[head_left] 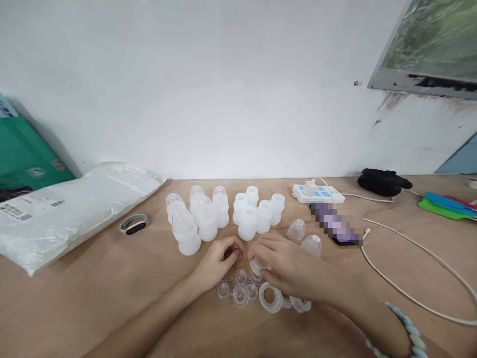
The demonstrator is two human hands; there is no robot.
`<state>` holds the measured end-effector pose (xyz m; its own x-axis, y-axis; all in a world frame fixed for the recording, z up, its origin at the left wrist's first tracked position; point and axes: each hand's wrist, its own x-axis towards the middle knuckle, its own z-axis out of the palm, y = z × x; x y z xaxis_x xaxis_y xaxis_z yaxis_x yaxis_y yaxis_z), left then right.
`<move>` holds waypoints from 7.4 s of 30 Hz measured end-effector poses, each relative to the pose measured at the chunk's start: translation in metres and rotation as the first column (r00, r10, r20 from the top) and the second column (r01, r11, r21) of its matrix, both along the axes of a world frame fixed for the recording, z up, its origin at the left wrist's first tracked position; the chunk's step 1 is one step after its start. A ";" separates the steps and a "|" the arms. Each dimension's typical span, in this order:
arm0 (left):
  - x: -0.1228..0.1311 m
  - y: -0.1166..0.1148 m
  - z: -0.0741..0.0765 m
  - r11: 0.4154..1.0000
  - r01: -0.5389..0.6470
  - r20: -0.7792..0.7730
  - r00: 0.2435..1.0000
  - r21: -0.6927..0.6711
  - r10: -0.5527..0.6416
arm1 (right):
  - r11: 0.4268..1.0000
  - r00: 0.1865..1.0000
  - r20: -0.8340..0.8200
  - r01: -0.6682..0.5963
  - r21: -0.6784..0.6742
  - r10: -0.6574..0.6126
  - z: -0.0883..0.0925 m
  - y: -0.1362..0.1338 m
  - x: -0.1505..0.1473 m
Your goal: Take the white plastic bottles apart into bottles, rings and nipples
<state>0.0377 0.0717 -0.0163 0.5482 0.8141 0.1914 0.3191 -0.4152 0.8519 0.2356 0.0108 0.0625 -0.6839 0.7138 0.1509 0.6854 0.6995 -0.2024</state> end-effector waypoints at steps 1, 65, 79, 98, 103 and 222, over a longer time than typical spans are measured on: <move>0.000 0.000 0.000 1.000 -0.003 -0.002 1.000 0.004 0.003 | 1.000 0.999 0.025 -0.023 -0.004 0.023 -0.005 0.000 -0.002; 0.001 0.006 -0.005 0.992 0.111 -0.029 0.994 0.059 -0.110 | 0.993 0.991 -0.059 0.118 0.004 -0.118 -0.054 0.036 -0.002; 0.002 0.005 -0.003 0.991 0.120 -0.037 0.992 0.064 -0.118 | 0.985 0.982 -0.083 0.171 -0.020 -0.172 -0.061 0.034 -0.001; 0.000 0.007 -0.007 0.994 0.087 0.093 0.992 -0.071 -0.080 | 0.984 0.986 -0.109 0.108 -0.142 -0.124 -0.047 0.030 0.000; -0.005 0.005 -0.008 0.983 0.110 0.167 0.982 -0.149 -0.085 | 0.986 0.989 -0.078 0.116 -0.119 -0.126 -0.058 0.031 -0.003; -0.002 0.002 -0.008 0.989 0.029 0.178 0.984 -0.148 -0.003 | 0.917 0.752 -0.542 0.216 -0.337 -0.376 0.022 0.055 0.007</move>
<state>0.0361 0.0741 -0.0243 0.5298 0.8322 0.1635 0.1519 -0.2828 0.9471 0.2426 0.0656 0.0850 -0.2660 0.9319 0.2464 0.5398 0.3558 -0.7629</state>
